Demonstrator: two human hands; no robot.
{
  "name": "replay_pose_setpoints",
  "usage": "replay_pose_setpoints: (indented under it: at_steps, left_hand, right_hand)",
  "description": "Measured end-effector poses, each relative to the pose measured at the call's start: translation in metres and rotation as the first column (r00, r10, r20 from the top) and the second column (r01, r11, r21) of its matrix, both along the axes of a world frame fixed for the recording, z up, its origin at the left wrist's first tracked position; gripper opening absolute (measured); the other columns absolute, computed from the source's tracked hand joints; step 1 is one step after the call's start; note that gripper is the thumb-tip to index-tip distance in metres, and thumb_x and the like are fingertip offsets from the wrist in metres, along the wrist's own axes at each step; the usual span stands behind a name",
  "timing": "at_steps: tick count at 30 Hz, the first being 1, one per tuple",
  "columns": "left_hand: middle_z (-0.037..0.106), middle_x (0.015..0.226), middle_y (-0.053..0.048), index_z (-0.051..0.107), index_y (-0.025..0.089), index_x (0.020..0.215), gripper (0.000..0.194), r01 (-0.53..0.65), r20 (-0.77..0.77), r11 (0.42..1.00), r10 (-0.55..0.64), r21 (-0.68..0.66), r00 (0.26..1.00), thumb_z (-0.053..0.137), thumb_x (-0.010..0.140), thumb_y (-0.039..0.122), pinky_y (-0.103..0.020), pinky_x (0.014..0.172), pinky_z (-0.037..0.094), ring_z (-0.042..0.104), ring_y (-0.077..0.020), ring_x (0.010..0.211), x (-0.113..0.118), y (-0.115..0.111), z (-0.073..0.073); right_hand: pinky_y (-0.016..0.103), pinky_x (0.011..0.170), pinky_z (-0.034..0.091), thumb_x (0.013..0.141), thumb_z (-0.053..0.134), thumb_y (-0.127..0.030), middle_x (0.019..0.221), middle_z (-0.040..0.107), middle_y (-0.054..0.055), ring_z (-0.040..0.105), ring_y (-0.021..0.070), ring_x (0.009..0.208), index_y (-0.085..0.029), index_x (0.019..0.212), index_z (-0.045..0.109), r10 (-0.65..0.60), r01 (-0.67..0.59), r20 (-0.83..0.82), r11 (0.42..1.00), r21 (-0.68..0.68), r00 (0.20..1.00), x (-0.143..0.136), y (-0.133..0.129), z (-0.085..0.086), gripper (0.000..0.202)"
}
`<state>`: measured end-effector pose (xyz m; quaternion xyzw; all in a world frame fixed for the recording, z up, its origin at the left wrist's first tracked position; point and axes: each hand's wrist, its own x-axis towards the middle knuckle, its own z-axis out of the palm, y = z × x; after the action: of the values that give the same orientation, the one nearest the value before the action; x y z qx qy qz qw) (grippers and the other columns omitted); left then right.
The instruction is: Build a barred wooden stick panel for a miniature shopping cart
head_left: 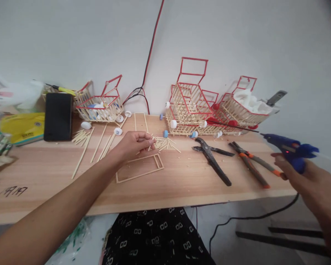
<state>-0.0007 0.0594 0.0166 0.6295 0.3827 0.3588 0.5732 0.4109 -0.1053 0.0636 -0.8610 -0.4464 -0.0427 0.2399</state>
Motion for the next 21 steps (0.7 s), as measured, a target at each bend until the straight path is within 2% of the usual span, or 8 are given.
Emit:
replay_pose_setpoints:
  at_steps: [2, 5, 8, 11, 16, 21]
  left_hand:
    - [0.068, 0.071, -0.006, 0.067, 0.011, 0.078, 0.026, 0.004, 0.018, 1.000, -0.004, 0.004, 1.000, 0.071, 0.073, 0.037, -0.019, 0.043, 0.030, 0.044, -0.0060, 0.049, 0.000, 0.000, 0.001]
    - [0.068, 0.069, -0.005, 0.067, 0.012, 0.077, 0.024, -0.016, 0.028, 1.000, 0.016, -0.022, 0.999, 0.074, 0.069, 0.034, -0.019, 0.044, 0.032, 0.046, -0.0064, 0.049, 0.001, -0.002, 0.004]
    - [0.070, 0.071, -0.005, 0.070, 0.012, 0.080, 0.023, -0.038, 0.020, 0.997, 0.039, -0.065, 0.999, 0.077, 0.064, 0.027, -0.019, 0.050, 0.038, 0.053, -0.0079, 0.056, 0.002, -0.005, 0.007]
    - [0.071, 0.074, -0.005, 0.072, 0.012, 0.080, 0.021, -0.037, 0.005, 0.998, 0.037, -0.047, 0.999, 0.078, 0.063, 0.025, -0.020, 0.055, 0.041, 0.057, -0.0095, 0.060, 0.004, -0.006, 0.008]
    - [0.071, 0.070, -0.003, 0.073, 0.015, 0.075, 0.014, -0.065, 0.012, 0.997, 0.065, 0.033, 0.998, 0.077, 0.065, 0.024, -0.021, 0.056, 0.043, 0.059, -0.0111, 0.062, 0.004, -0.003, 0.009]
    - [0.071, 0.069, -0.003, 0.073, 0.015, 0.072, 0.011, -0.082, -0.003, 0.990, 0.082, 0.119, 0.997, 0.076, 0.065, 0.023, -0.022, 0.059, 0.046, 0.060, -0.0127, 0.063, 0.003, -0.004, 0.012]
  right_hand:
    - [0.038, 0.057, 0.046, 0.080, 0.056, -0.056, 0.079, 0.068, 0.014, 0.062, 0.0258, 0.065, -0.019, 0.096, 0.068, 0.084, -0.063, -0.291, 0.995, 0.081, 0.953, -0.030, 0.002, 0.004, 0.042]
    - [0.030, 0.049, 0.044, 0.077, 0.063, -0.055, 0.093, 0.067, 0.015, 0.061, 0.0224, 0.068, -0.022, 0.092, 0.065, 0.321, -0.226, -0.597, 0.946, 0.231, 0.735, -0.075, 0.009, -0.004, 0.036]
    - [0.028, 0.046, 0.043, 0.081, 0.060, -0.055, 0.084, 0.064, 0.011, 0.057, 0.0192, 0.062, -0.023, 0.093, 0.062, 0.454, -0.369, -0.710, 0.884, 0.286, 0.538, -0.113, 0.019, -0.017, 0.034]
    - [0.027, 0.047, 0.040, 0.087, 0.049, -0.058, 0.070, 0.059, 0.005, 0.051, 0.0164, 0.057, -0.022, 0.094, 0.059, 0.543, -0.516, -0.732, 0.801, 0.304, 0.411, -0.145, 0.031, -0.024, 0.037]
    - [0.025, 0.048, 0.033, 0.092, 0.042, -0.057, 0.064, 0.055, 0.002, 0.047, 0.0137, 0.056, -0.019, 0.093, 0.056, 0.641, -0.620, -0.700, 0.698, 0.359, 0.316, -0.174, 0.047, -0.025, 0.040]
    - [0.023, 0.046, 0.031, 0.091, 0.044, -0.059, 0.062, 0.054, 0.001, 0.045, 0.0114, 0.052, -0.018, 0.086, 0.056, 0.656, -0.633, -0.682, 0.686, 0.360, 0.323, -0.181, 0.052, -0.026, 0.043]
